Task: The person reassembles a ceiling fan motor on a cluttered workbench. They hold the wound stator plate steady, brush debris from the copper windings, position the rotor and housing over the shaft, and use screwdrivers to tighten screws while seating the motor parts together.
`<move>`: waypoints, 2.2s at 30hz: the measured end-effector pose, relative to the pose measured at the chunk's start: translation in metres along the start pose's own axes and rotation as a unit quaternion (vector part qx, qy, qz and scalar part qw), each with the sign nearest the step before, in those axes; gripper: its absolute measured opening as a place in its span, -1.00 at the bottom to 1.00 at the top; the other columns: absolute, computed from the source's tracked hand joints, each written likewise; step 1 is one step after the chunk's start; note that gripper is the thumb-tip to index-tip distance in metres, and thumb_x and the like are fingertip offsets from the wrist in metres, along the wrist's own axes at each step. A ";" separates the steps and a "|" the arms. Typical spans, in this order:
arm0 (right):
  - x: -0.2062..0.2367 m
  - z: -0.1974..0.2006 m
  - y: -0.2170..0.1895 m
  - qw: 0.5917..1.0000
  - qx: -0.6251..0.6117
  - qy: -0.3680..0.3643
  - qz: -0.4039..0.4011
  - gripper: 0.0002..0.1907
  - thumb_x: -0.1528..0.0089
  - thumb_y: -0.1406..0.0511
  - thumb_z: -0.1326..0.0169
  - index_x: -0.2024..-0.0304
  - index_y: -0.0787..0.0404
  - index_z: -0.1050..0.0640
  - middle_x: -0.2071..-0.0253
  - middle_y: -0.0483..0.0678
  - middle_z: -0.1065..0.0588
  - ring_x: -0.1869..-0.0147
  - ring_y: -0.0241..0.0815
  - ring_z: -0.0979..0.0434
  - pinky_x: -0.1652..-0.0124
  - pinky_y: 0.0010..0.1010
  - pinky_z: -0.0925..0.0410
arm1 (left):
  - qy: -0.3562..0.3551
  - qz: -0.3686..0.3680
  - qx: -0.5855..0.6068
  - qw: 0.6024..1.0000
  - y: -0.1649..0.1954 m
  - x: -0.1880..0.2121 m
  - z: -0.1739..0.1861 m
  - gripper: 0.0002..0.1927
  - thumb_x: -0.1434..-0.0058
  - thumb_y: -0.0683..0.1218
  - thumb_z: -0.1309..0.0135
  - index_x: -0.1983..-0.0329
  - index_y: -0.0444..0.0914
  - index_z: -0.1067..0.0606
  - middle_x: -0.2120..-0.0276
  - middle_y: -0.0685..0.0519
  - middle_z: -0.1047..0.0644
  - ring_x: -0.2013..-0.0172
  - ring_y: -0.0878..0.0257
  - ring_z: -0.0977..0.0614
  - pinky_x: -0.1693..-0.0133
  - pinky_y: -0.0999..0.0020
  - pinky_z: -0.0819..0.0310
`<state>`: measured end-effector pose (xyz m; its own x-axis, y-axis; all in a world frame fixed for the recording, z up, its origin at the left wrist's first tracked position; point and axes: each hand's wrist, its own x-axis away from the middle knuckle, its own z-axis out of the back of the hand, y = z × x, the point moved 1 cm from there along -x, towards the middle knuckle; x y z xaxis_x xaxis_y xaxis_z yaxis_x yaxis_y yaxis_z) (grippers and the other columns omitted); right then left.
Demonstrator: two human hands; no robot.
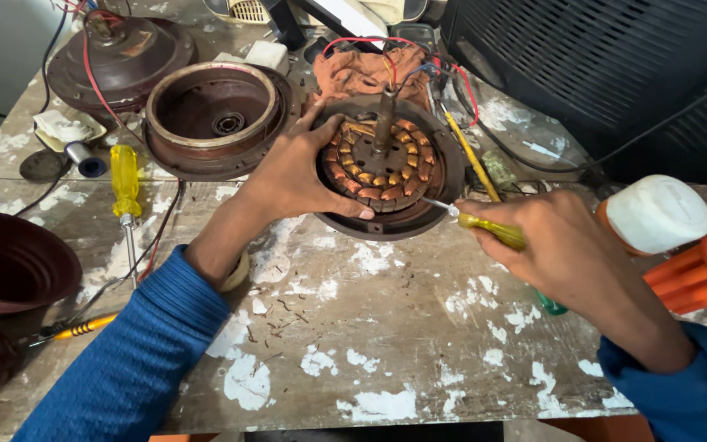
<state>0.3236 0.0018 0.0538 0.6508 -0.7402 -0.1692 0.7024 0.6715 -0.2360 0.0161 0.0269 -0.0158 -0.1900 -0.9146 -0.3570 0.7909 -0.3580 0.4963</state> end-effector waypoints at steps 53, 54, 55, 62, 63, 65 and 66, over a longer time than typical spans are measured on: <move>0.013 -0.006 -0.004 0.984 0.097 0.122 0.086 -0.79 -0.10 0.28 -0.26 0.21 0.16 -0.71 0.45 0.08 -0.61 0.48 0.04 -0.60 0.43 -0.17 -0.40 | 0.034 -0.016 -0.026 0.999 -0.003 0.001 -0.005 0.34 0.42 0.37 -0.51 -0.26 -0.61 -0.32 -0.36 -0.64 -0.09 -0.37 -0.44 -0.19 -0.32 -0.02 -0.17; 0.014 -0.006 -0.005 0.978 0.127 0.125 0.112 -0.78 -0.09 0.29 -0.25 0.21 0.17 -0.71 0.45 0.09 -0.62 0.47 0.06 -0.59 0.42 -0.14 -0.40 | 0.032 -0.014 -0.026 0.999 -0.004 0.001 -0.005 0.35 0.42 0.37 -0.51 -0.26 -0.61 -0.32 -0.35 -0.64 -0.10 -0.37 -0.43 -0.19 -0.32 -0.02 -0.17; 0.015 -0.006 -0.007 0.970 0.157 0.127 0.139 -0.77 -0.09 0.30 -0.25 0.20 0.18 -0.71 0.44 0.09 -0.62 0.46 0.08 -0.59 0.41 -0.12 -0.40 | 0.030 -0.012 -0.025 0.999 -0.004 0.001 -0.006 0.35 0.43 0.37 -0.51 -0.26 -0.61 -0.31 -0.35 -0.64 -0.10 -0.37 -0.42 -0.20 -0.33 -0.01 -0.17; -0.001 0.005 -0.010 0.998 0.031 0.013 -0.054 -0.71 -0.19 0.21 -0.25 0.06 0.13 -0.69 0.63 0.12 -0.57 0.67 -0.05 -0.54 0.51 -0.21 -0.40 | 0.035 -0.009 -0.021 0.999 -0.003 -0.001 -0.007 0.35 0.42 0.38 -0.51 -0.28 -0.58 -0.32 -0.36 -0.61 -0.10 -0.38 -0.40 -0.22 -0.34 0.01 -0.16; -0.004 0.009 -0.011 0.997 0.026 -0.016 -0.077 -0.73 -0.20 0.20 -0.26 0.07 0.13 -0.69 0.64 0.12 -0.58 0.68 -0.08 -0.52 0.52 -0.21 -0.38 | 0.029 -0.003 -0.022 0.999 -0.003 0.000 -0.007 0.35 0.43 0.38 -0.51 -0.28 -0.58 -0.32 -0.37 -0.61 -0.09 -0.37 -0.41 -0.22 -0.33 0.01 -0.17; -0.007 0.016 -0.009 0.991 0.021 -0.065 -0.116 -0.71 -0.18 0.18 -0.28 0.05 0.07 -0.70 0.61 0.06 -0.60 0.69 -0.13 -0.51 0.54 -0.21 -0.37 | 0.019 0.007 -0.027 0.999 -0.004 -0.001 -0.006 0.36 0.46 0.37 -0.51 -0.27 -0.57 -0.32 -0.37 -0.60 -0.07 -0.35 -0.42 -0.22 -0.31 0.02 -0.18; -0.008 0.019 -0.007 0.987 0.021 -0.086 -0.134 -0.67 -0.16 0.17 -0.29 0.02 0.00 -0.70 0.56 0.01 -0.63 0.69 -0.16 -0.51 0.55 -0.22 -0.38 | 0.025 -0.001 -0.025 0.999 -0.004 -0.001 -0.006 0.35 0.45 0.37 -0.51 -0.27 -0.58 -0.33 -0.37 -0.61 -0.08 -0.36 -0.42 -0.21 -0.32 0.00 -0.17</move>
<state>0.3195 0.0038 0.0750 0.4776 -0.8765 0.0599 0.8645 0.4567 -0.2099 0.0164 0.0302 -0.0225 -0.1638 -0.9028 -0.3977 0.8191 -0.3491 0.4552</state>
